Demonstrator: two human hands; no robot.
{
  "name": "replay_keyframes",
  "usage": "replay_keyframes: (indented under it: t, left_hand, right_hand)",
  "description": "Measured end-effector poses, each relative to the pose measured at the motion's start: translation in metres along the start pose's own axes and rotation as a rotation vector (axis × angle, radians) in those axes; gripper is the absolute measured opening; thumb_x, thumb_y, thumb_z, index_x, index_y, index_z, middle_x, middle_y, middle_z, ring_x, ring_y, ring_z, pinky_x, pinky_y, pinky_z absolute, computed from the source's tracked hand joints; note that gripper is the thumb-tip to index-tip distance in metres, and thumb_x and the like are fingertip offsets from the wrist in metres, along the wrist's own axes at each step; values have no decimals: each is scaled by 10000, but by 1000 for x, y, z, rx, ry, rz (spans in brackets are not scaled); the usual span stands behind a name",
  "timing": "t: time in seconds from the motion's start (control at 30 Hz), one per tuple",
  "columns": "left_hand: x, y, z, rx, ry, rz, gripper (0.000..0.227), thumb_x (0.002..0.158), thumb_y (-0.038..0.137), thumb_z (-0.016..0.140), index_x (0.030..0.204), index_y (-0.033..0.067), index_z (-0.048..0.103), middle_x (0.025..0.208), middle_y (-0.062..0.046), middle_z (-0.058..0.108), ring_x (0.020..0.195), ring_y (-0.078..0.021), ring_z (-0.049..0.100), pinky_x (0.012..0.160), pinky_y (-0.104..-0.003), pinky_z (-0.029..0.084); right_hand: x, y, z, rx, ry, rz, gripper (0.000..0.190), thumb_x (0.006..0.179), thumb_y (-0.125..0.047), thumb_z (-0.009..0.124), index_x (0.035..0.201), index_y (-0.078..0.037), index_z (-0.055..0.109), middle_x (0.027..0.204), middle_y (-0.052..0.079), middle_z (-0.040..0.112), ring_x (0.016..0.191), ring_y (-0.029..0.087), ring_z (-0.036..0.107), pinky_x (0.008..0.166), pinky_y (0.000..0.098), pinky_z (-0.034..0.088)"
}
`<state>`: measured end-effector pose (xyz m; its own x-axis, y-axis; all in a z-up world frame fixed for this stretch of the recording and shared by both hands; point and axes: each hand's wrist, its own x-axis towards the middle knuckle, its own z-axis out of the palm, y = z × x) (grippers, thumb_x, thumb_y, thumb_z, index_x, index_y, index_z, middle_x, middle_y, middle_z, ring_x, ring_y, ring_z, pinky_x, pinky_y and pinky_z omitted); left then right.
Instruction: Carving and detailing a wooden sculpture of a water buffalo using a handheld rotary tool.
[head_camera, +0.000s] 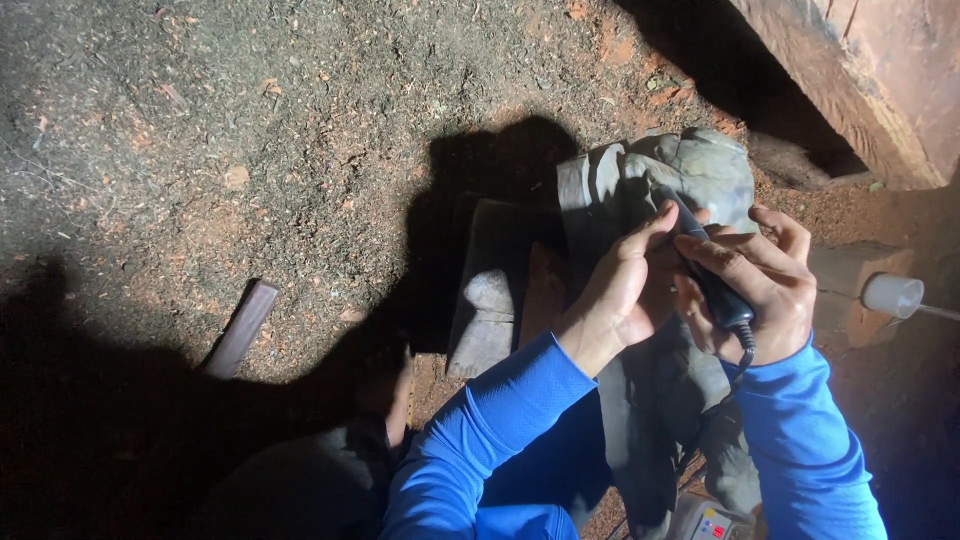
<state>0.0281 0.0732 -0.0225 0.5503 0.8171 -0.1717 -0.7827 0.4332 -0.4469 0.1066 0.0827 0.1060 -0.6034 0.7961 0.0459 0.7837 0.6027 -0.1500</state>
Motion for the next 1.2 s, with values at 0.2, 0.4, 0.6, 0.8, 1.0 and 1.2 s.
replay_keyframes:
  t: [0.2, 0.4, 0.6, 0.8, 1.0, 1.2]
  left_hand:
    - [-5, -8, -5, -1, -139, -10, 361, 1105, 347, 604, 1308, 49, 619, 1262, -128, 670, 1120, -196, 649, 933, -315, 513]
    - [-8, -5, 2, 110, -89, 30, 316, 1082, 358, 604, 1216, 80, 674, 1208, -56, 697, 969, -108, 643, 791, -245, 458]
    - [-4, -3, 1, 27, -16, -6, 351, 1091, 347, 622, 1267, 47, 670, 1126, -104, 695, 853, -95, 603, 659, -206, 477]
    - [-4, -7, 3, 59, -32, 29, 310, 1070, 308, 650, 1210, 33, 685, 1031, -61, 684, 880, -101, 614, 694, -225, 481]
    - [0, -7, 1, 101, -39, 27, 344, 1075, 373, 652, 1235, 69, 674, 1126, -89, 696, 963, -146, 630, 791, -279, 501]
    - [-1, -2, 8, 73, -43, 8, 242, 1043, 347, 683, 1110, 116, 713, 979, -35, 691, 870, -114, 627, 711, -253, 493]
  right_hand:
    - [-7, -1, -7, -3, -10, 8, 342, 766, -72, 751, 1096, 17, 773, 978, 124, 730, 964, 284, 630, 1217, 528, 363]
    - [-11, 2, -4, 7, -6, 8, 312, 760, -39, 751, 1064, 27, 770, 966, 120, 737, 954, 277, 643, 1243, 521, 341]
    - [-11, 8, 1, 17, 10, 19, 355, 751, -31, 738, 1099, 32, 772, 980, 144, 730, 969, 292, 652, 1243, 532, 361]
    - [-16, 16, -1, 93, 4, 28, 338, 756, -78, 696, 1067, 40, 755, 955, 128, 746, 943, 258, 664, 1295, 518, 313]
    - [-17, 17, 1, 133, 17, 49, 335, 769, -81, 688, 1065, 66, 740, 987, 148, 742, 954, 276, 669, 1308, 539, 307]
    - [-16, 16, 1, 149, 35, 78, 298, 804, -68, 688, 1066, 69, 729, 1014, 150, 735, 971, 287, 671, 1311, 556, 319]
